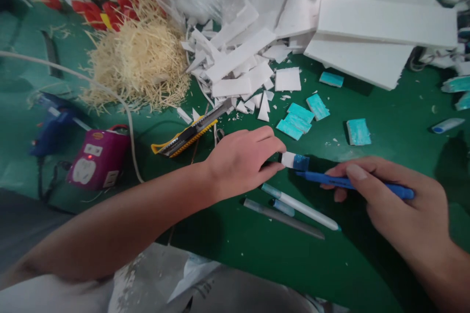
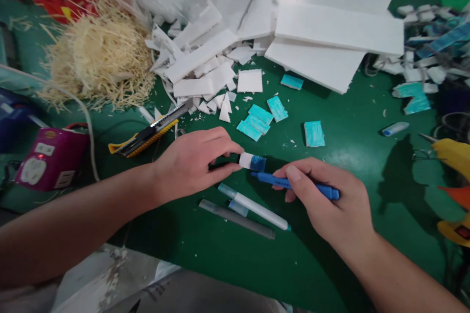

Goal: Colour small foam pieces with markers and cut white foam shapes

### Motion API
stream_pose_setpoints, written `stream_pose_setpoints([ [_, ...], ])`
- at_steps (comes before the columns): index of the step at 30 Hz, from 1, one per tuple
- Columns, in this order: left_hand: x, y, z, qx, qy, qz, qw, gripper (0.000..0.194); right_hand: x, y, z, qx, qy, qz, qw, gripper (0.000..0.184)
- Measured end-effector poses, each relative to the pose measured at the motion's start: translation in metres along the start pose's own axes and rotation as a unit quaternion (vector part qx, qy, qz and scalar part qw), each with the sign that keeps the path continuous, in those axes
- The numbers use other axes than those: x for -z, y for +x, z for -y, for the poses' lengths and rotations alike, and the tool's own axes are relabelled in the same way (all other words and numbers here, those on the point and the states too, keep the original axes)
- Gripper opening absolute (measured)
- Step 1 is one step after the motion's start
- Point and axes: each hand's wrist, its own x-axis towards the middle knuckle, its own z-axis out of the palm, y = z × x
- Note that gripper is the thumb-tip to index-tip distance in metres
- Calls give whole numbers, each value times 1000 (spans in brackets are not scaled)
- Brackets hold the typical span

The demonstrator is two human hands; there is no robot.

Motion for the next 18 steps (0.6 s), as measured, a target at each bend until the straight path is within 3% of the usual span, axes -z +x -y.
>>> stream_pose_setpoints([
  [8,-3,-1,1,-7,-1,-16,1000,15,1,3,-4,9,-1,3,1000,27],
  [13,-7,0,2,-4,6,-38,999,12,4,9,-12,70,20,19,997,24],
  [16,-5,0,1,-1,4,-23,1000,13,4,8,-12,20,4,18,1000,31],
  [18,-3,0,0,2,4,-15,1000,13,4,8,-11,27,6,15,1000,31],
])
